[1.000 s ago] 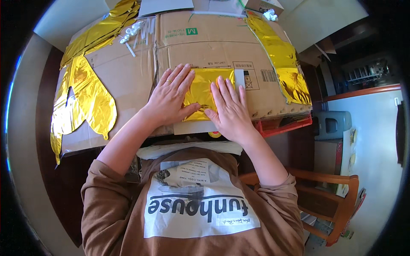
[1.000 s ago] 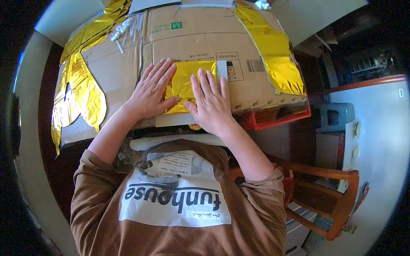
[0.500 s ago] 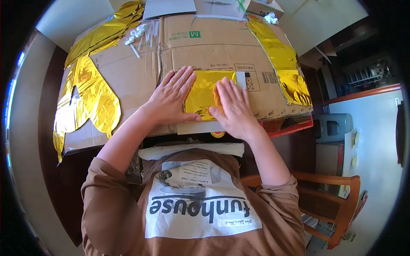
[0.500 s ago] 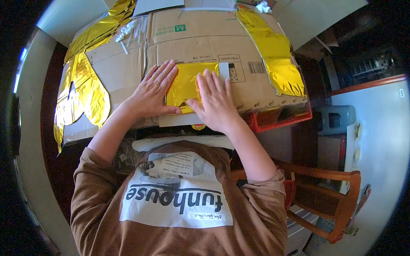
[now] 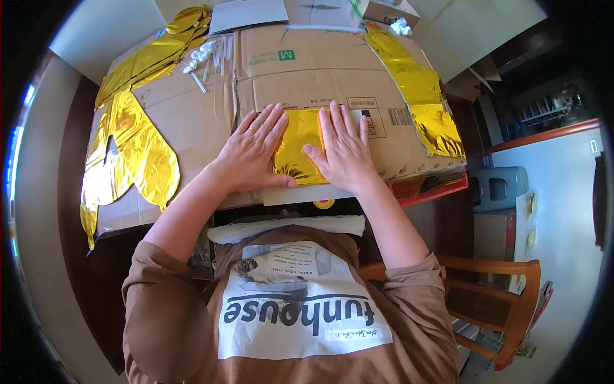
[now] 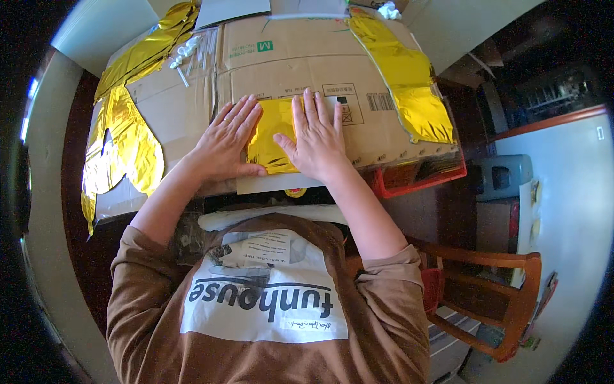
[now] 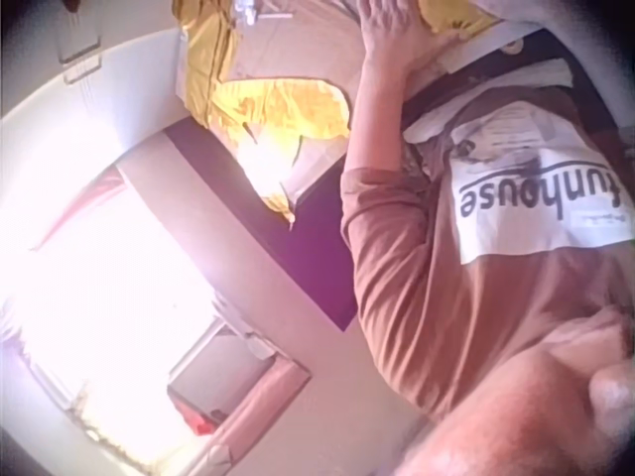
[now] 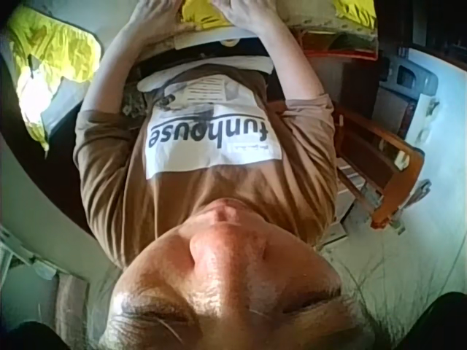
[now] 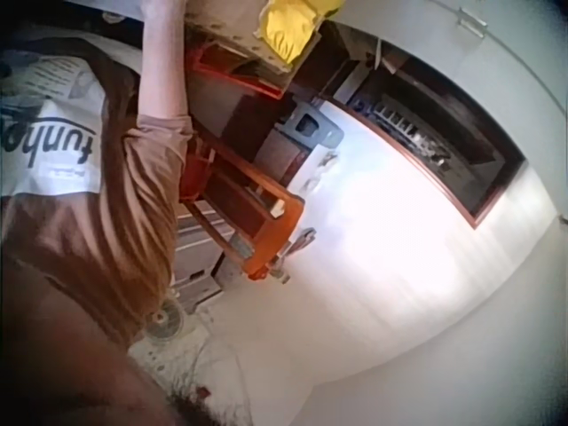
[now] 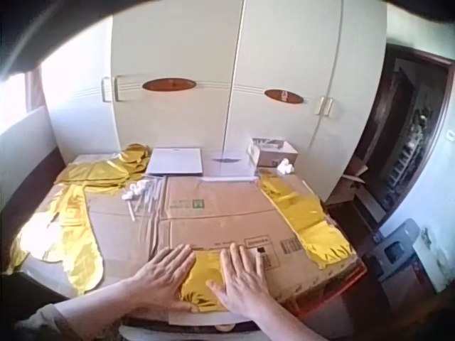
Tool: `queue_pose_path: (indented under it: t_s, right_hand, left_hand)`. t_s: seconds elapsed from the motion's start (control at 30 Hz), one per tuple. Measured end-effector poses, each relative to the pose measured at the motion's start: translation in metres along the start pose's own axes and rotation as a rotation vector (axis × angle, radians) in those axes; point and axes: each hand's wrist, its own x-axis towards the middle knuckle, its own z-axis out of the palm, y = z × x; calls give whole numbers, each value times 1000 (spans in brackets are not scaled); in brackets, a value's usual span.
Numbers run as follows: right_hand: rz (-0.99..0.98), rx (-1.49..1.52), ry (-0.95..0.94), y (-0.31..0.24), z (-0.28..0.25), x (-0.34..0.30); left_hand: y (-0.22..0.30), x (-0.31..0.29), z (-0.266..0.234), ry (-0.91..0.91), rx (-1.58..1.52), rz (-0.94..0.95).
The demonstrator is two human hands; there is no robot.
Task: Unfolding and inspecting gold foil balloons on a workspace.
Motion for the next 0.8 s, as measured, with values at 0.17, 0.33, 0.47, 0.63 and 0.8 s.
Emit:
queue_pose_path:
  t_s: [0.17,0.33,0.47,0.63,0.8]
  right_hand:
    - [14,-24,-6,0,1,-1]
    - [36,-53,-18,-5,-3,1]
    - [31,-63,-1,-5,-1,1]
    - [46,-62,-6,-7,-5,0]
    - [38,-81,-14,-10,-7,1]
  left_hand:
    - [-8,-2,-3,-47,-22,27]
    - [-15,-5,-12,-77,-17,46]
    - [-25,-10,-26,-95,-101,23]
    - [-4,9,-34,156,-373,-210]
    - [52,37,14,311,-275,-106]
